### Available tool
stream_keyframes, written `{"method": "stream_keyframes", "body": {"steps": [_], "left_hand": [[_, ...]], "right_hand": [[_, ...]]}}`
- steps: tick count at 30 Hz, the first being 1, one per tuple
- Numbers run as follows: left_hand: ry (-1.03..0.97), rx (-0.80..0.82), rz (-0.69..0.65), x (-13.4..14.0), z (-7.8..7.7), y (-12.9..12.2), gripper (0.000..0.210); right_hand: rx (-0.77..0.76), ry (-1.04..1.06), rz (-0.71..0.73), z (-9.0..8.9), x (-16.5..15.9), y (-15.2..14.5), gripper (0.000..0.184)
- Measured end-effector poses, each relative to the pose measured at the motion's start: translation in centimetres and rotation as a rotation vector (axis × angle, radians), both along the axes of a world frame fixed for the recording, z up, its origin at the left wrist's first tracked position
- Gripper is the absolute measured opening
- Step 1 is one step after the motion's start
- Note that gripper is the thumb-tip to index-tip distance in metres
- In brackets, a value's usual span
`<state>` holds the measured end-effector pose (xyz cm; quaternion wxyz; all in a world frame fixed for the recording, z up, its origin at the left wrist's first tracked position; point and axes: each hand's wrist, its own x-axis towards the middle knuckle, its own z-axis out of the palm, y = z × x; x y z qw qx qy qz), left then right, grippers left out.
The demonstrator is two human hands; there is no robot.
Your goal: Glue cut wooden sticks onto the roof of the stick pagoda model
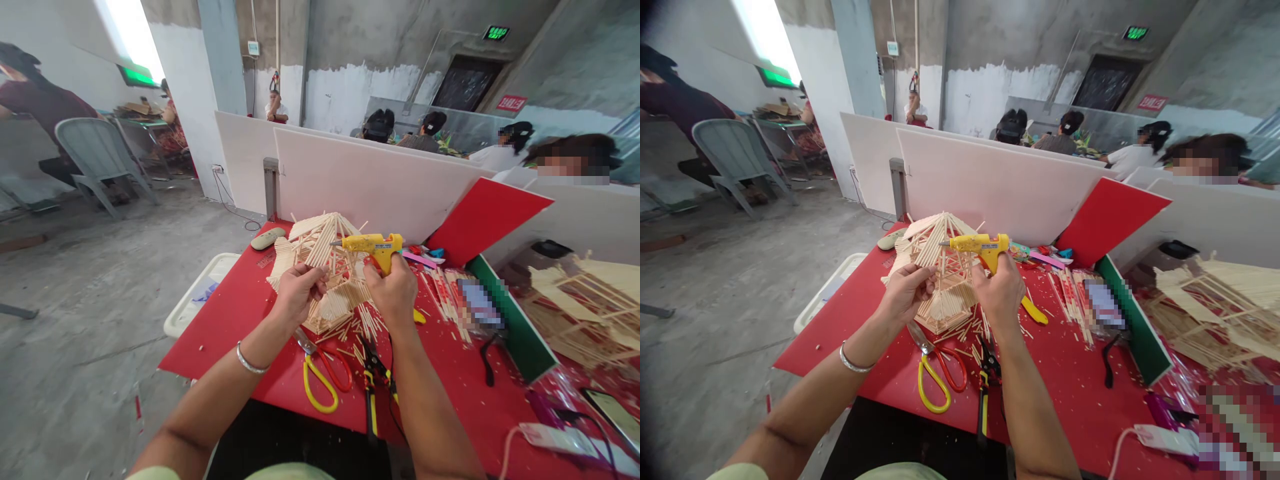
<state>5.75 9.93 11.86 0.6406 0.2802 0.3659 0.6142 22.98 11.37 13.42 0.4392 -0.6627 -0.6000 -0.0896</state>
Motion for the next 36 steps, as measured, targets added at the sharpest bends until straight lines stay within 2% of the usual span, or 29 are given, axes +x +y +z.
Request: {"method": "stream_keyframes", "body": {"steps": [36], "left_hand": [[-0.008,0.03,0.011,-0.15,-0.13,0.15,0.027]], "right_hand": [[-0.005,-0.009,-0.011,-0.47,0.08,0.26,0.019]]}}
